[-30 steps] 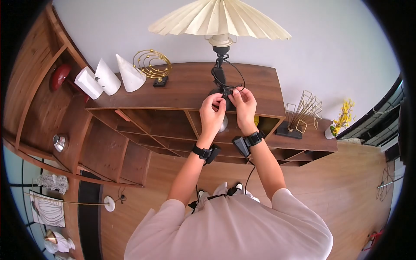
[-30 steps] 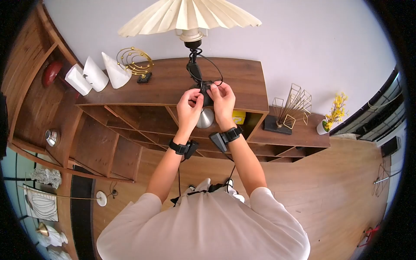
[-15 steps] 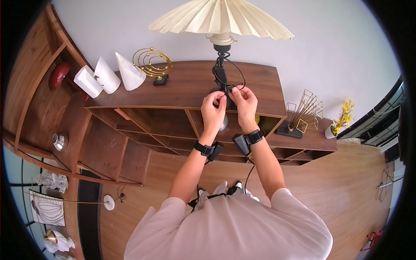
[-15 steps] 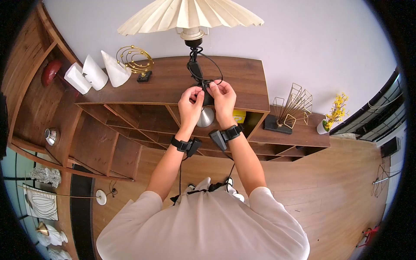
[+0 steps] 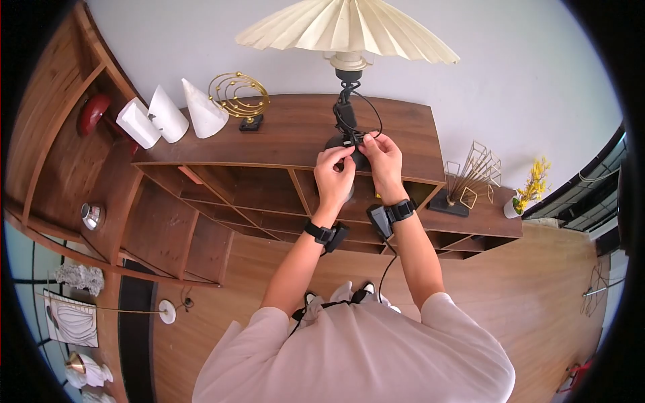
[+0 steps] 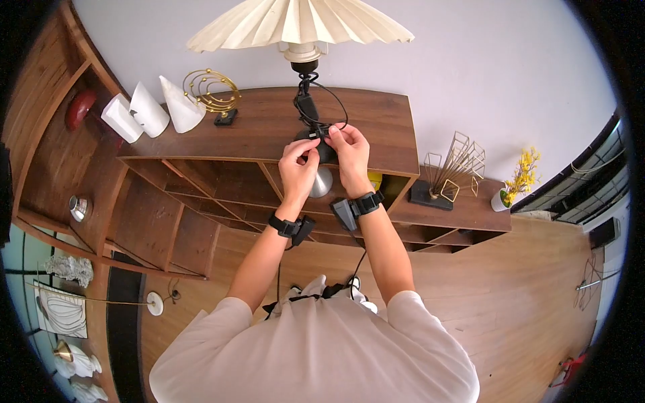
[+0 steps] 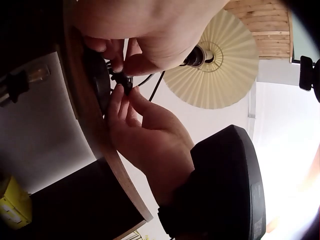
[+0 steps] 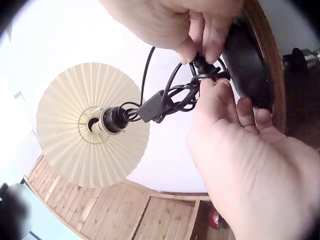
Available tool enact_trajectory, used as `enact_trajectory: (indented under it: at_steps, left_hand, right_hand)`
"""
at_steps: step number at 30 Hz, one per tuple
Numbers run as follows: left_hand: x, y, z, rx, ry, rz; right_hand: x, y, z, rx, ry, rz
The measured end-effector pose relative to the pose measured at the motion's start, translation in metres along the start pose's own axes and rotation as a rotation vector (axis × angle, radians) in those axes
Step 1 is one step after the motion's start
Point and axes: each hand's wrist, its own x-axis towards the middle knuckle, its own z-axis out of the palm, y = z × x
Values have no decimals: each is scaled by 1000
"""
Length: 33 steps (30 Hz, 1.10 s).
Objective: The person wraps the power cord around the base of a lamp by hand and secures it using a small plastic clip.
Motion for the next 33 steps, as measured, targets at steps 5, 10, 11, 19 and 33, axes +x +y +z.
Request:
enact_trajectory:
  at_steps: [5,10,11,19,33]
  left_hand:
    - [-2,-3,0,85,-16,97]
    - [-3,-1,-2,78,-23,104]
    - [-2,0,-3,74,-30,103]
    - [1,-3,-12,-18,-113,-36]
    - [-5,-13,-21,-92,-120,-19]
  right_hand:
    - [-1,-4,-2,-7,-54,23]
    - [4,-6,-6,48,-72,82]
    - [5,-8,-7,73,-87,111]
    - [8,-16,-7,128,-119,239]
    - [-2,-17,6,18,-11,130]
